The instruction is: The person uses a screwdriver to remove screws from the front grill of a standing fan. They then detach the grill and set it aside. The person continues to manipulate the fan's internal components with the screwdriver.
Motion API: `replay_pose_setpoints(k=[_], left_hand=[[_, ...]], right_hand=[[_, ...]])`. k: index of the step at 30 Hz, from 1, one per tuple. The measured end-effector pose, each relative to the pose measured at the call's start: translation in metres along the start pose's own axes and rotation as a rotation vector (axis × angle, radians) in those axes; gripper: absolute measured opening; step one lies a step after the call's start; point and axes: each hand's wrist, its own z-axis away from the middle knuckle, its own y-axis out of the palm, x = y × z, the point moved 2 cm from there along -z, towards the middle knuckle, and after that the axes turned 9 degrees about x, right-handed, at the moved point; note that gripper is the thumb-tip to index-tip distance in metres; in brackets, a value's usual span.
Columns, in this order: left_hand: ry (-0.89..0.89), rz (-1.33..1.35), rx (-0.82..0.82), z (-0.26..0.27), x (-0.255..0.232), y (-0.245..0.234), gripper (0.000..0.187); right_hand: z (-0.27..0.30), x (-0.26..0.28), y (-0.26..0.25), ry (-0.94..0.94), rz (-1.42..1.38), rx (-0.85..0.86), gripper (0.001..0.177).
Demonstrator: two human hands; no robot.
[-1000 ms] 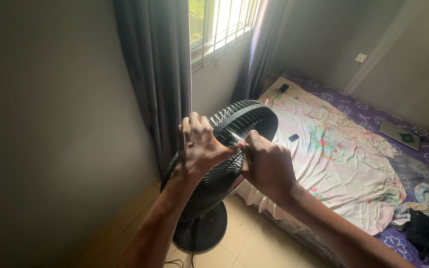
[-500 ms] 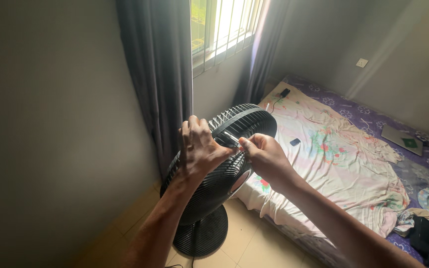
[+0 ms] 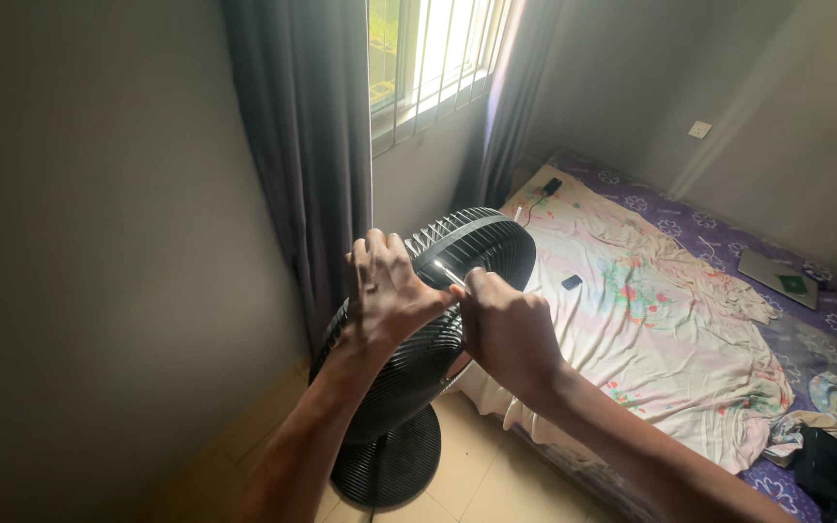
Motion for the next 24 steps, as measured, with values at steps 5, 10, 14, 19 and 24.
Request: replay_pose_setpoints(k=[5, 10, 14, 19, 24], left_hand=[[-0.047, -0.014, 0.133, -0.004, 0.002, 0.007, 0.095], [-0.007, -0.026, 0.088, -0.006, 0.006, 0.009, 0.093], [0.299, -0.145, -0.295, -0.002, 0.002, 0.004, 0.07], [-0.02, 0.047, 0.053, -0.007, 0.002, 0.005, 0.096], [-0.035, -0.036, 0.255, -0.009, -0.006, -0.003, 0.09]], right_hand=[[-0.005, -0.02, 0.015, 0.44, -0.563, 0.09, 0.024], [-0.013, -0.026, 0.011, 0.573, -0.977, 0.2, 0.025], [-0.009, -0.012, -0.012, 0.028, -0.3, -0.026, 0.014], [-0.001, -0.007, -0.012, -0.155, -0.017, 0.023, 0.013], [-0.002, -0.023, 0.011, 0.27, -0.395, 0.071, 0.014]])
